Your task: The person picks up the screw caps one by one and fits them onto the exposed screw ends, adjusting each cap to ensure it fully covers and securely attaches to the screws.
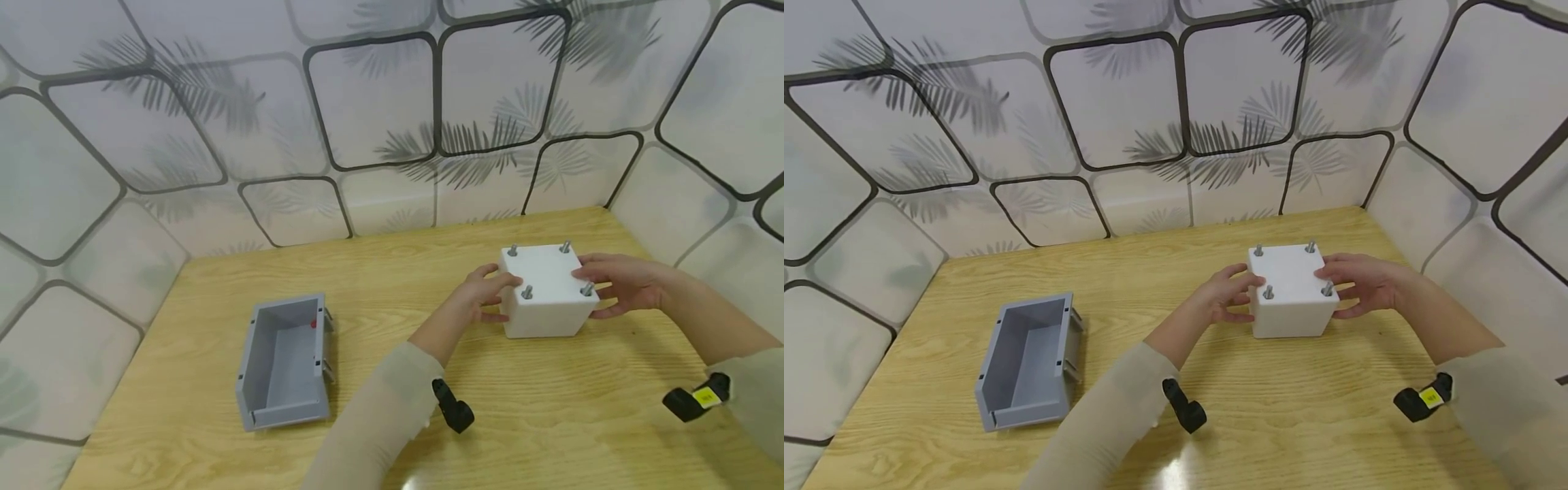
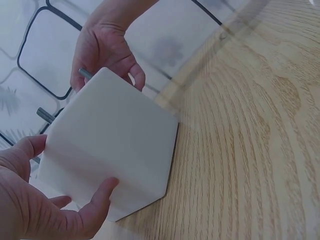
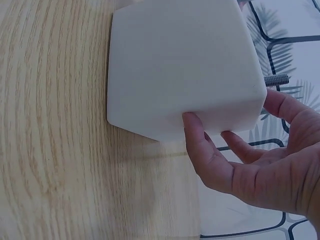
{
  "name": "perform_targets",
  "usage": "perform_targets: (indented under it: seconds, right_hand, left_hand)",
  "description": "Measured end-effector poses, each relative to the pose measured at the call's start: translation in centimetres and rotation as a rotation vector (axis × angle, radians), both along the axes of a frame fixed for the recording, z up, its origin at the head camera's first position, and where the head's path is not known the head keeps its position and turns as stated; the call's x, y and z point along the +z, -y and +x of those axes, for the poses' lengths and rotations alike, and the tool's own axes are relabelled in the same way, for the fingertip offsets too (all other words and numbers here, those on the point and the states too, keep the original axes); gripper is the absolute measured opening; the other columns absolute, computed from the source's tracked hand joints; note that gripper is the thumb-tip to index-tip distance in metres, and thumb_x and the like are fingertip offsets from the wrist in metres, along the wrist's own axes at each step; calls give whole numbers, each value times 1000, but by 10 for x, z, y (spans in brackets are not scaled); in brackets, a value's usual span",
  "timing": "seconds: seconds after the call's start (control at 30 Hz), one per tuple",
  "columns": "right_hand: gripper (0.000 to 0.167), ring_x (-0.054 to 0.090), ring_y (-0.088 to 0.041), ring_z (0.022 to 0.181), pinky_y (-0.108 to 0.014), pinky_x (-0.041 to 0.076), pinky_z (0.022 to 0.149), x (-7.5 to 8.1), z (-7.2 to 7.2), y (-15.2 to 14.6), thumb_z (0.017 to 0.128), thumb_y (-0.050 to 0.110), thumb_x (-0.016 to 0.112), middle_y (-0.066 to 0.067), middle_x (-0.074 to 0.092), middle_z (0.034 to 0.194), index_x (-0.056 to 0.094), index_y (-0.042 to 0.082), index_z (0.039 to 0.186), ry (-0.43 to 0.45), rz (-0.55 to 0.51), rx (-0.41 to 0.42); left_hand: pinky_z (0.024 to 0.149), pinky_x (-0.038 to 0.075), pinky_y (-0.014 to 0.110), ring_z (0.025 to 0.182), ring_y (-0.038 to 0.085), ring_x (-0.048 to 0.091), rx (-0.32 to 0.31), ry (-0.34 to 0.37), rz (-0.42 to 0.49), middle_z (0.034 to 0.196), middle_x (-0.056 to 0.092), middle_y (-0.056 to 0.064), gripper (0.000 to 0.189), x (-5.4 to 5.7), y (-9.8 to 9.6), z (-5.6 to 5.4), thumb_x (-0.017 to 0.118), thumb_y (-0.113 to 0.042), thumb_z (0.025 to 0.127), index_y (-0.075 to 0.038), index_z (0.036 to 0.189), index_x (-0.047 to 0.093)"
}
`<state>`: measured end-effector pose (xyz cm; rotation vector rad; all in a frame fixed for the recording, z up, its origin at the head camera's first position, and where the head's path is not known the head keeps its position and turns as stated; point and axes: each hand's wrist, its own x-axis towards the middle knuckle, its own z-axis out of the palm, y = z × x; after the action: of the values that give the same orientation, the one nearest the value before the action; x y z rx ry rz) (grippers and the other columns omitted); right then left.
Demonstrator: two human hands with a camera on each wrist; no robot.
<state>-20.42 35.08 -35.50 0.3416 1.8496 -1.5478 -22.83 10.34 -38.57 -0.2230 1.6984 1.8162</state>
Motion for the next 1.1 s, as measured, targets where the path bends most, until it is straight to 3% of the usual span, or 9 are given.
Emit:
perform_targets:
  seconds: [0.47,0.7,1.1]
  right_hand:
    - [68,50,-25,104,-50,50,92,0,-2,-1,97,34,53,0,46,115,11,17,148,-24,-10,-17]
    - [75,53,-24,103,-48,50,92,-2,-1,-2,97,34,52,-1,47,116,4,13,150,-36,-1,17]
    - [78,53,-24,104,-49,50,92,-4,2,0,97,34,52,-3,44,118,0,13,151,-32,-12,2]
  left_hand:
    - [80,56,49,117,33,48,21,-18,15,132,47,12,69,2,1,2,77,-22,78,-18,139,44]
    - [82,56,50,121,36,46,20,-42,32,135,46,14,68,0,3,6,76,-21,79,-16,139,44]
    - [81,56,49,120,37,48,29,-46,56,132,48,15,67,-6,6,9,76,-21,79,-17,138,45]
